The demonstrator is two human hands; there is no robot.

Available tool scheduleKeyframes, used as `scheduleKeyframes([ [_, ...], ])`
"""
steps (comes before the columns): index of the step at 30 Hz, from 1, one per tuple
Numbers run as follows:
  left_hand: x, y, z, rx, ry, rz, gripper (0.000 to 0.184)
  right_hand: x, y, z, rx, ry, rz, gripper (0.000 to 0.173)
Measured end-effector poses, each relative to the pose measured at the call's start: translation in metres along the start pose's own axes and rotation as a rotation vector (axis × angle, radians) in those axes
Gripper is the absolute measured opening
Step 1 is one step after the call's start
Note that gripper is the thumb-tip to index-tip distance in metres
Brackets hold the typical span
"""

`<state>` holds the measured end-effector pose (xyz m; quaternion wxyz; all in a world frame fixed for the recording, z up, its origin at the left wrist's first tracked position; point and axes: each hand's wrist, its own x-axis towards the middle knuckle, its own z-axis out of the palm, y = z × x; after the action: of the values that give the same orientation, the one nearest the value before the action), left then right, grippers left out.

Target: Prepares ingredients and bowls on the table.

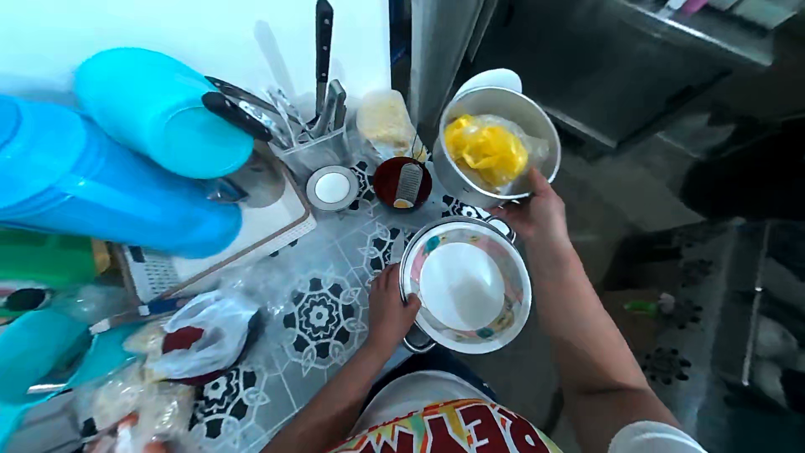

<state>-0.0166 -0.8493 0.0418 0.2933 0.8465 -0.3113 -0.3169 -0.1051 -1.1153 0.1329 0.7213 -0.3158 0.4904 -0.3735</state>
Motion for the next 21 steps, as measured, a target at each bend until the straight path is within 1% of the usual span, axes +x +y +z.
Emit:
scheduleKeyframes([
  [3,0.0,0.002,0.003,-0.032,0.019,-0.02,0.067,0.038,0.009,0.048,-0.119,-0.071,0.001,0.058],
  [5,-0.001,0.003,0.005,-0.049,0.031,-0.038,0.067,0.062,0.016,0.083,-0.208,-0.116,-0.035,0.058],
  [8,-0.001,0.004,0.009,-0.063,0.042,-0.064,0.067,0.095,0.029,0.133,-0.303,-0.159,-0.073,0.068],
  [10,-0.001,0.004,0.011,-0.061,0.054,-0.073,0.067,0.112,0.038,0.163,-0.324,-0.198,-0.056,0.072],
  [12,-0.002,0.004,0.013,-0.049,0.067,-0.072,0.066,0.124,0.048,0.184,-0.374,-0.262,0.008,0.077],
  [14,-0.002,0.002,0.016,-0.044,0.083,-0.064,0.066,0.128,0.053,0.193,-0.482,-0.335,0.072,0.081],
  [17,-0.002,0.002,0.017,-0.055,0.096,-0.06,0.065,0.122,0.044,0.191,-0.623,-0.399,0.097,0.08],
  [19,-0.002,0.002,0.016,-0.064,0.081,-0.064,0.064,0.121,0.034,0.177,-0.681,-0.416,0.05,0.078],
  [21,-0.002,0.0,0.017,-0.074,0.073,-0.057,0.061,0.114,0.019,0.151,-0.735,-0.435,-0.01,0.071],
])
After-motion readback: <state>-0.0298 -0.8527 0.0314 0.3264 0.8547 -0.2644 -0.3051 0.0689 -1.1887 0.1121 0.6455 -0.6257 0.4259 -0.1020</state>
